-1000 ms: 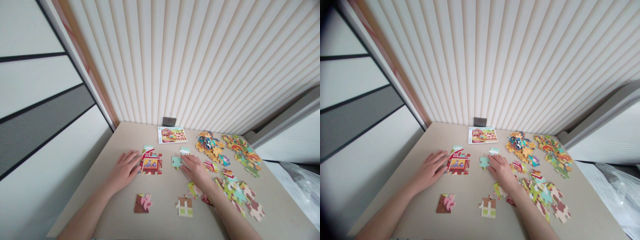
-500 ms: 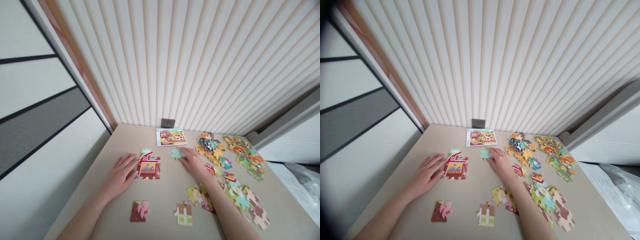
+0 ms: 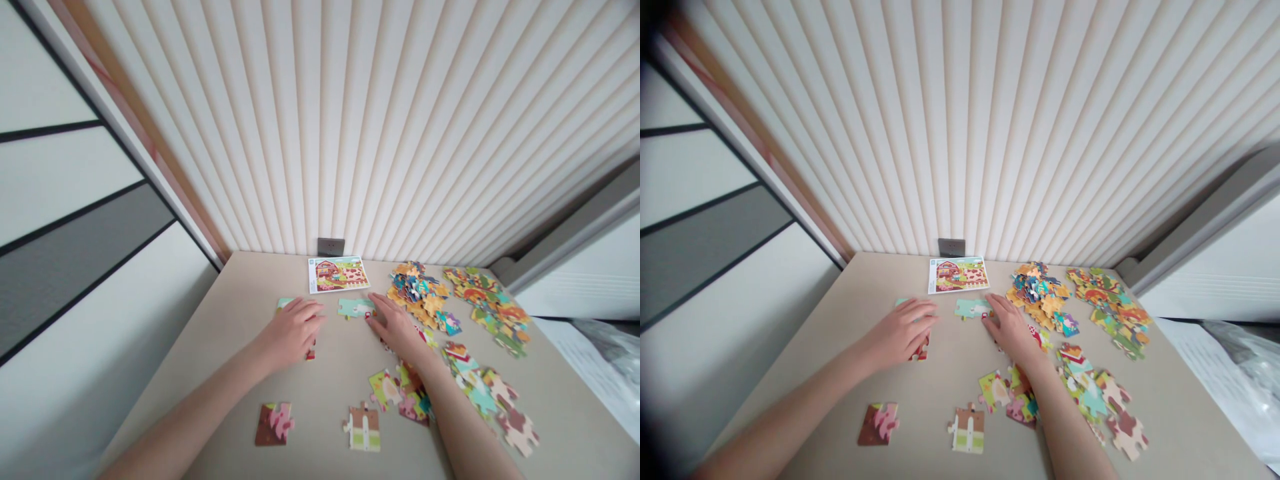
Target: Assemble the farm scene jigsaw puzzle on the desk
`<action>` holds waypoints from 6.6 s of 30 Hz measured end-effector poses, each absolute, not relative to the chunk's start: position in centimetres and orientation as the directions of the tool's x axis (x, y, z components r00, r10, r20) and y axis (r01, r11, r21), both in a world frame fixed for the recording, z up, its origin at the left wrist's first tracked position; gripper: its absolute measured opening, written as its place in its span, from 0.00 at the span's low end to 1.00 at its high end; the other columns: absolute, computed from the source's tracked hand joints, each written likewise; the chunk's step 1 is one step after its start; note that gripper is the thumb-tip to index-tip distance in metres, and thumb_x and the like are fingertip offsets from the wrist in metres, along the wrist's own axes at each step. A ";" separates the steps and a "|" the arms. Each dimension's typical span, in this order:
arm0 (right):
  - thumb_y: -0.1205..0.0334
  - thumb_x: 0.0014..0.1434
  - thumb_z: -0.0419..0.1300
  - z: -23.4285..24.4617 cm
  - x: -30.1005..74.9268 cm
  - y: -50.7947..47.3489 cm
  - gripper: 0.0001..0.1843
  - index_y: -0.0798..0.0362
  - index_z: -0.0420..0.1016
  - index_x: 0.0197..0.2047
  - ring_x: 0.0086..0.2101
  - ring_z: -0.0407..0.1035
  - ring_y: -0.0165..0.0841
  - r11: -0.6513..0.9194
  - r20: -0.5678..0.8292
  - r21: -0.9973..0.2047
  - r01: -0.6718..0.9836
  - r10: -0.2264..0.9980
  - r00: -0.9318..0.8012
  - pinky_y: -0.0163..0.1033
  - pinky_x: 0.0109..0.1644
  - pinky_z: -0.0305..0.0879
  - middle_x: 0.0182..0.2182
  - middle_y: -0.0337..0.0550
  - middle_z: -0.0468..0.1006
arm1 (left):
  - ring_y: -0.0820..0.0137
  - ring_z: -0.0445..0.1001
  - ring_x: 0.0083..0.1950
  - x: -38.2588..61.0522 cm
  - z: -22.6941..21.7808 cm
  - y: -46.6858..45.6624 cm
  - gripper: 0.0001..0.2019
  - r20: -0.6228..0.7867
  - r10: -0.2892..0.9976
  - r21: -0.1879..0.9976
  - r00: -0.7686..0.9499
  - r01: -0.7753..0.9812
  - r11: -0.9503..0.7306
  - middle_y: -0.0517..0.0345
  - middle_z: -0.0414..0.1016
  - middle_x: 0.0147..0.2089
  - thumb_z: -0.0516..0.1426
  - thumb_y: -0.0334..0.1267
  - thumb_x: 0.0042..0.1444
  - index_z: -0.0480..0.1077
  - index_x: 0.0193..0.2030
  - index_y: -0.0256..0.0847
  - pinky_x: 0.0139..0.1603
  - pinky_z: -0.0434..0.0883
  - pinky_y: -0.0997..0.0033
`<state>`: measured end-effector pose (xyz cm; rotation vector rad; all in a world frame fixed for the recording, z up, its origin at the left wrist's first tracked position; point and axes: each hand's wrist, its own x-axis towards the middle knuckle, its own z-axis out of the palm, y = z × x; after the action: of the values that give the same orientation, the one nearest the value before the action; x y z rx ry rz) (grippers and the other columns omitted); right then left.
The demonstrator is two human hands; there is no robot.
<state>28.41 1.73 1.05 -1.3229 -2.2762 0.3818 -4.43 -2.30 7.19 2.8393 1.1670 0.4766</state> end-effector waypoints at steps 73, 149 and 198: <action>0.59 0.70 0.56 3.2 26.9 0.9 0.23 0.39 0.73 0.66 0.64 0.63 0.49 0.638 0.275 -0.235 0.734 0.768 -0.579 0.65 0.69 0.57 0.66 0.52 0.68 | 0.59 0.57 0.76 -1.2 3.4 1.7 0.28 0.090 0.659 0.119 0.747 0.649 -0.752 0.50 0.58 0.76 0.55 0.28 0.64 0.67 0.69 0.53 0.74 0.53 0.54; 0.58 0.74 0.50 3.4 29.3 -7.2 0.23 0.43 0.69 0.69 0.69 0.60 0.44 0.557 0.307 -0.289 0.778 0.824 -0.476 0.60 0.72 0.57 0.67 0.46 0.71 | 0.59 0.61 0.75 -14.2 0.9 -8.7 0.25 0.315 0.879 0.271 0.359 0.853 -0.446 0.52 0.63 0.74 0.49 0.42 0.72 0.59 0.74 0.48 0.76 0.57 0.45; 0.59 0.70 0.58 3.6 34.0 -17.0 0.17 0.39 0.78 0.59 0.61 0.70 0.46 0.473 0.328 -0.157 0.867 0.853 -0.406 0.59 0.66 0.65 0.59 0.44 0.78 | 0.56 0.63 0.74 -15.1 -0.5 -18.9 0.37 0.222 0.832 0.254 0.508 0.794 -0.552 0.56 0.64 0.74 0.61 0.48 0.65 0.52 0.77 0.54 0.73 0.66 0.53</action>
<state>34.03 -16.97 3.62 -1.4468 -2.3637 -0.0540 -15.11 -18.87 -0.48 2.6229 1.4215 0.4852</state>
